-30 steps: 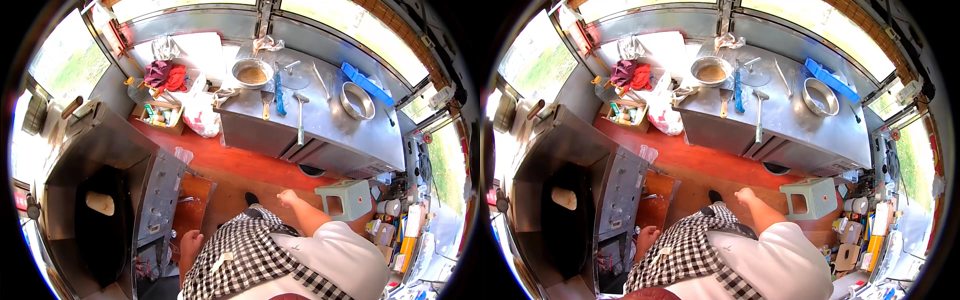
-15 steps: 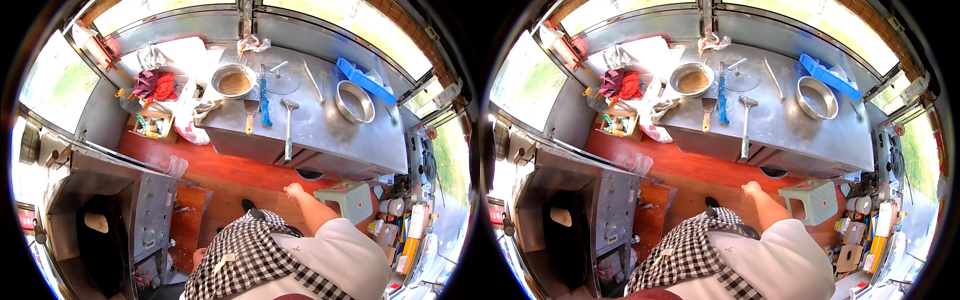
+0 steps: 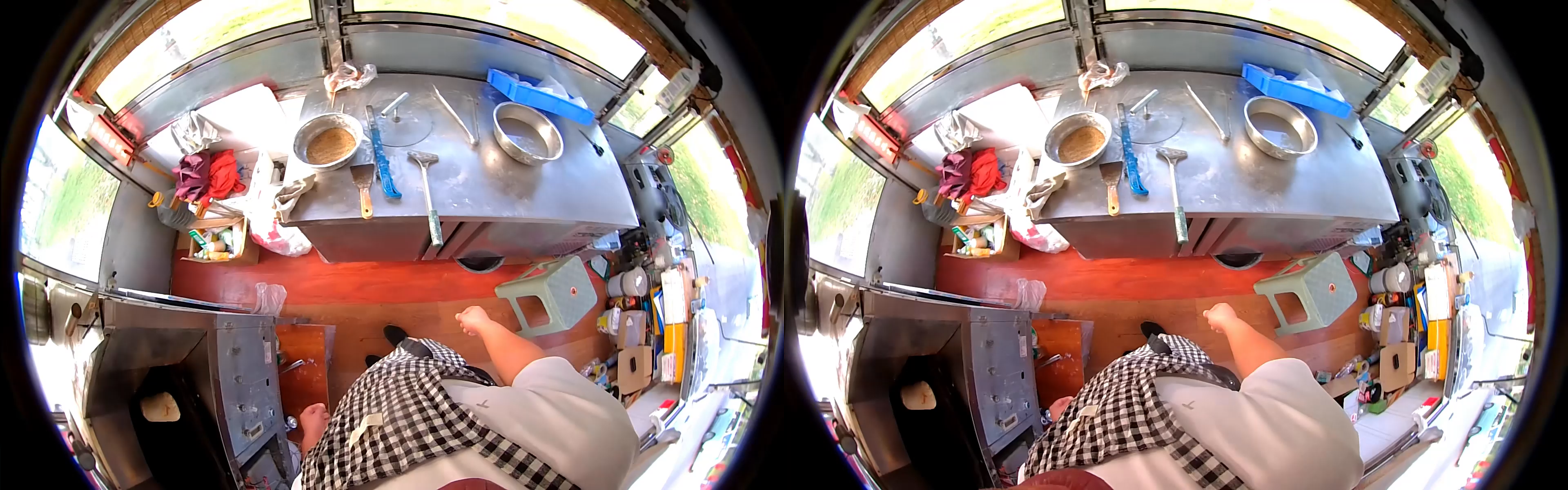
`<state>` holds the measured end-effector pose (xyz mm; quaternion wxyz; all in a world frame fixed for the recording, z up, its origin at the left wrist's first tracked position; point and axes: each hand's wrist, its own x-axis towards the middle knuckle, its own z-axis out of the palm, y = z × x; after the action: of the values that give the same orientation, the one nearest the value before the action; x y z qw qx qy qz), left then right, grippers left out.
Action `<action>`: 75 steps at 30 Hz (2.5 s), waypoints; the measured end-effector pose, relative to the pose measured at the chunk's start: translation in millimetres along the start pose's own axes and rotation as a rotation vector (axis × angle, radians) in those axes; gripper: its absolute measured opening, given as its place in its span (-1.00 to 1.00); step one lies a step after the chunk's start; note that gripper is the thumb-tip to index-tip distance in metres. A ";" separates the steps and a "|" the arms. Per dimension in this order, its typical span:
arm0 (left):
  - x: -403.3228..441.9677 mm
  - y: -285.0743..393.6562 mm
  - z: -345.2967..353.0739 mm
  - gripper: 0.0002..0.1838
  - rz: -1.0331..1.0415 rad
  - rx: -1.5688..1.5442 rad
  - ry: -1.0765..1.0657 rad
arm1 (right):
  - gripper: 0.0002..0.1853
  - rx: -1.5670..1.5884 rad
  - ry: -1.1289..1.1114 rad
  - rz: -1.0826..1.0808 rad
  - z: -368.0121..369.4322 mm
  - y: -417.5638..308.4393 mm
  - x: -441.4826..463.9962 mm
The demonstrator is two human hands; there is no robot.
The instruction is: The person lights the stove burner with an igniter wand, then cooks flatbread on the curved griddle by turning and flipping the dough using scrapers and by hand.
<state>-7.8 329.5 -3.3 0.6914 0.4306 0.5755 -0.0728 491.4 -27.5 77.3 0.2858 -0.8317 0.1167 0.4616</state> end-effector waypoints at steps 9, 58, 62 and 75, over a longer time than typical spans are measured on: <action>0.2 29.3 -0.8 -0.89 0.047 0.083 -0.130 | -0.77 0.211 0.090 0.013 8.2 58.3 -39.3; -57.5 157.8 243.8 -0.82 0.146 0.120 0.204 | -0.77 0.295 -0.042 -0.001 -162.9 -14.1 100.4; -53.0 150.9 242.6 -0.78 0.156 0.175 0.242 | -0.75 0.325 -0.057 0.016 -165.6 -27.6 98.8; -8.9 148.0 219.7 -0.69 0.200 0.447 0.154 | -0.78 0.338 0.003 0.058 -163.1 8.9 105.0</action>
<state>238.6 268.2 72.8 0.5372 0.6316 0.5506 -0.0965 659.1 -122.5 53.4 0.4077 -0.7688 0.2171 0.4423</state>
